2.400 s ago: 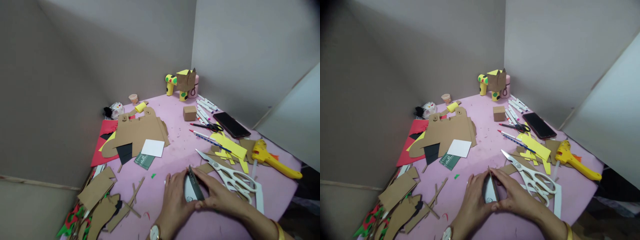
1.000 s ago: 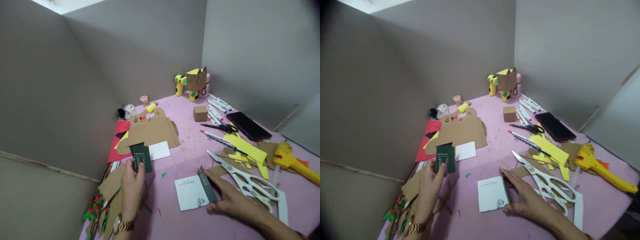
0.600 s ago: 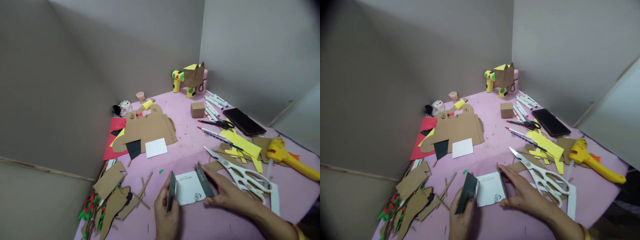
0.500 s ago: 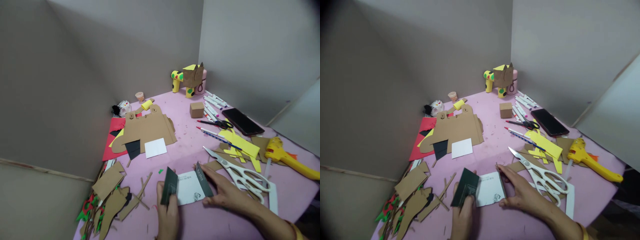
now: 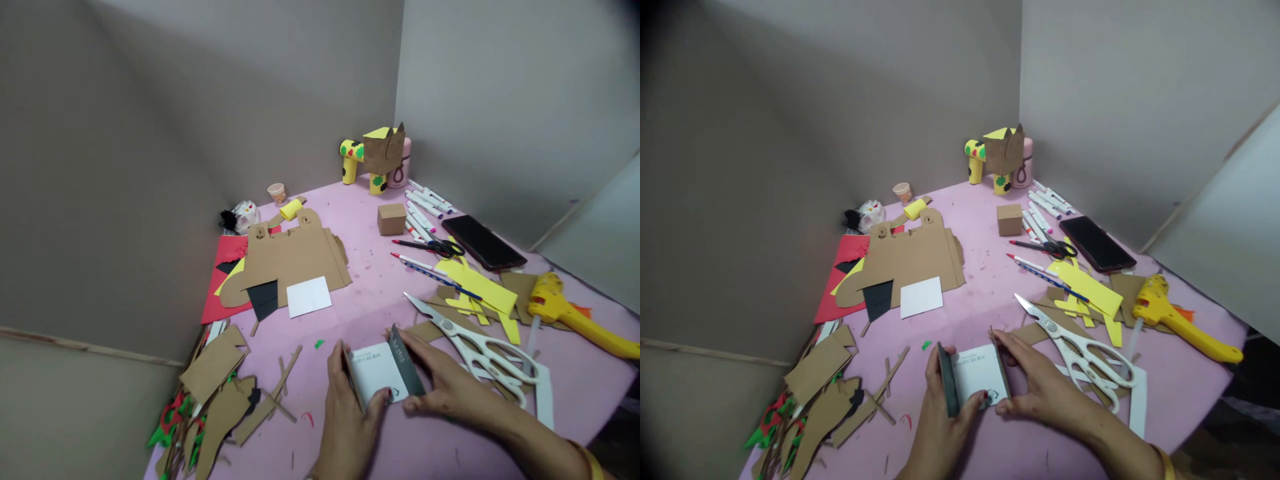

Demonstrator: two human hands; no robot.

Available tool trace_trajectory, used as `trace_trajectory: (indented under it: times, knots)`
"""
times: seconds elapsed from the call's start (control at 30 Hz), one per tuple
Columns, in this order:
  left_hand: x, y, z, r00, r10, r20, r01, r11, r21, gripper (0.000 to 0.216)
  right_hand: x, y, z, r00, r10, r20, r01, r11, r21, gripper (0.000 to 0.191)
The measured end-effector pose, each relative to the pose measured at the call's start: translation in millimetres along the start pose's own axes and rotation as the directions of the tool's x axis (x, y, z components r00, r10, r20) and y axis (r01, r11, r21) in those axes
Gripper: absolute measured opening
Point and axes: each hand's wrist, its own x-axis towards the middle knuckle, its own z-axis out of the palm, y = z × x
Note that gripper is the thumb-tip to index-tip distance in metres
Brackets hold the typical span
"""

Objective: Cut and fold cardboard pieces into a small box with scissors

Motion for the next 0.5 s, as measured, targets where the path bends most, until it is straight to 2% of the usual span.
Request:
trace_trajectory:
  times: [0.23,0.37,0.5]
  knots:
    - [2.2,-1.5,-9.0,0.998,0.034,0.046,-0.036,0.998,0.055,0.085,-0.1,0.0,0.1,1.0,-0.014,-0.005,0.013,1.0,-0.006,0.102]
    - [4.1,-4.9,-12.0,0.992,0.072,0.099,-0.083,0.99,0.116,0.077,0.0,-2.8,0.1,1.0,0.013,-0.004,-0.013,1.0,-0.01,0.104]
    - [5.3,-7.1,-11.5,0.993,0.08,0.081,-0.089,0.989,0.121,0.076,0.3,-4.1,-0.3,1.0,0.006,-0.001,-0.006,1.0,0.0,0.104]
